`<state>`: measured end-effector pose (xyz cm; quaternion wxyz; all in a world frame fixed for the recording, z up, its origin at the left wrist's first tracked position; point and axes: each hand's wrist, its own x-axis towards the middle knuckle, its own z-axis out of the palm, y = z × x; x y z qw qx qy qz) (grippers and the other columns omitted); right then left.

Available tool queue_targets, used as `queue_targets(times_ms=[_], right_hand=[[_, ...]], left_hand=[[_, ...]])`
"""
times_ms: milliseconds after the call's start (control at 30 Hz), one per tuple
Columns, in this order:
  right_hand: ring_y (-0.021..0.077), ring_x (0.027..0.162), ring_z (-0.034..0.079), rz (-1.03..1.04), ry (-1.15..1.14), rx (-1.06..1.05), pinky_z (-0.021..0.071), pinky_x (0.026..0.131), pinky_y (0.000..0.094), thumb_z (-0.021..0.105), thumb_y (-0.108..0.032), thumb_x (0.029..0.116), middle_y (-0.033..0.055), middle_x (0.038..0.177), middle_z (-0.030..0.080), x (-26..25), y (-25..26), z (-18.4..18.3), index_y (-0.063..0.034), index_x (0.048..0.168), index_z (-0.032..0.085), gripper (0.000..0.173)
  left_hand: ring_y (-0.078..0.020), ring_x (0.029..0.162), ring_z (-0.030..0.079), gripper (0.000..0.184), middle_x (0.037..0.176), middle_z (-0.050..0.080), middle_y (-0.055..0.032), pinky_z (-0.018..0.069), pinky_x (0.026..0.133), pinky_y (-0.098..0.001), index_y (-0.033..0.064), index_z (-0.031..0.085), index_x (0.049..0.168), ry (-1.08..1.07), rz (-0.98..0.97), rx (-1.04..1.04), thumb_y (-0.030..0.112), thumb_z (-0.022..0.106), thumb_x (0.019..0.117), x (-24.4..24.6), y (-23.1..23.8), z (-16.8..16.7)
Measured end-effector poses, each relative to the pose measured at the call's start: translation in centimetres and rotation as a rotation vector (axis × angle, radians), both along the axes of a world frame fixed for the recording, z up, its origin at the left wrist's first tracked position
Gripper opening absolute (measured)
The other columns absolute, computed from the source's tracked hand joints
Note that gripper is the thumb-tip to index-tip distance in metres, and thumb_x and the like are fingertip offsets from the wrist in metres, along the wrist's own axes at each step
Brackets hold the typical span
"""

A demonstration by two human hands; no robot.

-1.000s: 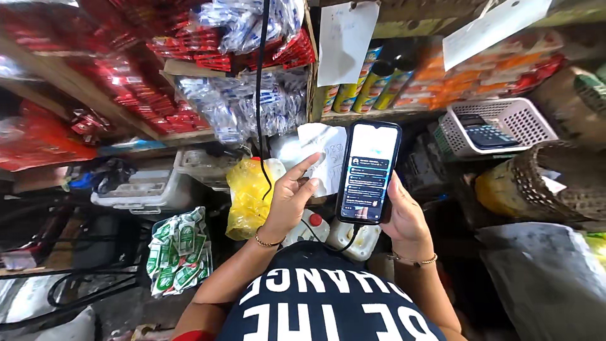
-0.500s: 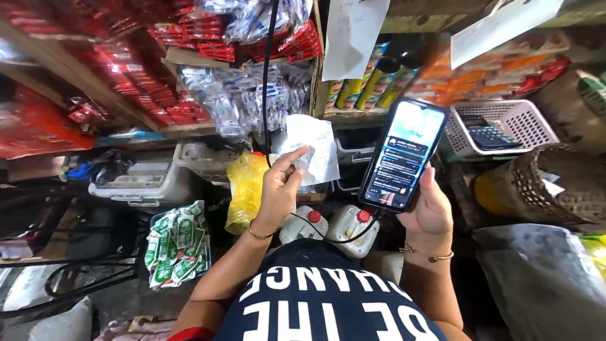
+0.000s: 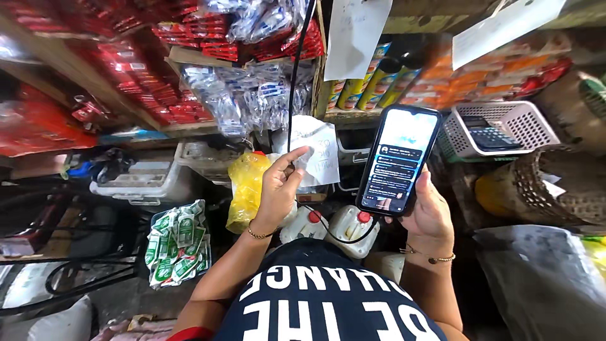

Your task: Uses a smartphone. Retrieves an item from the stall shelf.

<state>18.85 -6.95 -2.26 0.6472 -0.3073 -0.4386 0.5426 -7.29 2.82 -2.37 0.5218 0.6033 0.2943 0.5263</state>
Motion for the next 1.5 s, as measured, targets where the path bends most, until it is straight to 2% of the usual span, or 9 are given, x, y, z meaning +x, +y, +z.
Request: queue_targets(times_ms=[67, 200, 333, 600, 833, 1100, 1400, 1500], right_hand=[[0.0163, 0.080, 0.074, 0.028, 0.010, -0.007, 0.0622, 0.056, 0.0283, 0.041, -0.051, 0.1067, 0.0040, 0.115, 0.072, 0.1, 0.0, -0.1, -0.0280, 0.144, 0.043, 0.044], [0.0176, 0.080, 0.074, 0.027, 0.029, -0.021, 0.0622, 0.055, 0.0293, 0.041, -0.052, 0.1065, 0.0056, 0.114, 0.072, 0.0, 0.2, -0.4, -0.0258, 0.143, 0.044, 0.045], [0.0176, 0.079, 0.074, 0.035, 0.055, -0.015, 0.0624, 0.056, 0.0299, 0.043, -0.052, 0.1059, 0.0059, 0.113, 0.072, 0.0, 0.3, -0.6, -0.0258, 0.142, 0.047, 0.045], [0.0187, 0.082, 0.074, 0.053, 0.066, -0.006, 0.0626, 0.058, 0.0303, 0.042, -0.050, 0.1068, 0.0068, 0.116, 0.071, -0.2, 0.7, -0.6, -0.0269, 0.145, 0.043, 0.045], [0.0192, 0.083, 0.074, 0.067, 0.063, 0.007, 0.0628, 0.058, 0.0307, 0.042, -0.050, 0.1067, 0.0073, 0.117, 0.071, -0.3, 1.0, -0.5, -0.0264, 0.146, 0.043, 0.045], [0.0196, 0.091, 0.074, 0.039, 0.061, -0.014, 0.0639, 0.061, 0.0324, 0.043, -0.050, 0.1064, 0.0059, 0.122, 0.070, -0.4, 0.7, -0.7, -0.0268, 0.146, 0.043, 0.046], [0.0201, 0.088, 0.075, 0.030, 0.070, -0.003, 0.0636, 0.059, 0.0320, 0.044, -0.050, 0.1060, 0.0067, 0.120, 0.070, -0.4, 0.0, -1.0, -0.0269, 0.146, 0.041, 0.047], [0.0204, 0.090, 0.074, 0.028, 0.077, 0.006, 0.0639, 0.061, 0.0325, 0.043, -0.049, 0.1064, 0.0069, 0.122, 0.069, -0.4, -0.2, -1.0, -0.0265, 0.147, 0.041, 0.046]], left_hand=[[-0.0074, 0.097, 0.065, 0.045, 0.130, 0.064, -0.0052, 0.0560, 0.085, -0.0250, 0.0042, 0.057, 0.140, -0.019, -0.016, -0.006, -0.006, 0.049, 0.0974, 0.0, 0.1, 0.0], [-0.0103, 0.103, 0.065, 0.052, 0.127, 0.063, -0.0067, 0.0563, 0.088, -0.0277, 0.0067, 0.051, 0.147, -0.031, -0.021, -0.006, -0.007, 0.050, 0.0970, -0.2, 0.3, 0.0], [-0.0105, 0.102, 0.065, 0.055, 0.127, 0.063, -0.0070, 0.0564, 0.087, -0.0270, 0.0080, 0.048, 0.150, -0.023, -0.014, -0.018, -0.007, 0.049, 0.0970, -0.2, 0.2, 0.1], [-0.0108, 0.100, 0.065, 0.060, 0.127, 0.062, -0.0070, 0.0565, 0.085, -0.0267, 0.0109, 0.042, 0.153, -0.018, -0.009, -0.047, -0.006, 0.050, 0.0966, -0.3, 0.4, 0.1], [-0.0095, 0.095, 0.065, 0.059, 0.125, 0.063, -0.0065, 0.0563, 0.082, -0.0250, 0.0119, 0.043, 0.153, -0.024, -0.009, -0.043, -0.007, 0.050, 0.0970, -0.3, 0.4, 0.1], [-0.0092, 0.094, 0.065, 0.059, 0.124, 0.064, -0.0061, 0.0563, 0.081, -0.0250, 0.0111, 0.043, 0.153, -0.014, -0.005, -0.049, -0.006, 0.050, 0.0969, -0.4, 0.2, 0.0], [-0.0102, 0.097, 0.066, 0.063, 0.123, 0.064, -0.0062, 0.0565, 0.084, -0.0260, 0.0136, 0.040, 0.155, -0.038, -0.009, -0.061, -0.006, 0.051, 0.0968, -0.6, -0.1, -0.3], [-0.0105, 0.099, 0.067, 0.064, 0.125, 0.064, -0.0064, 0.0570, 0.085, -0.0263, 0.0137, 0.037, 0.156, -0.039, -0.016, -0.065, -0.007, 0.051, 0.0972, -0.5, -0.2, -0.3]])
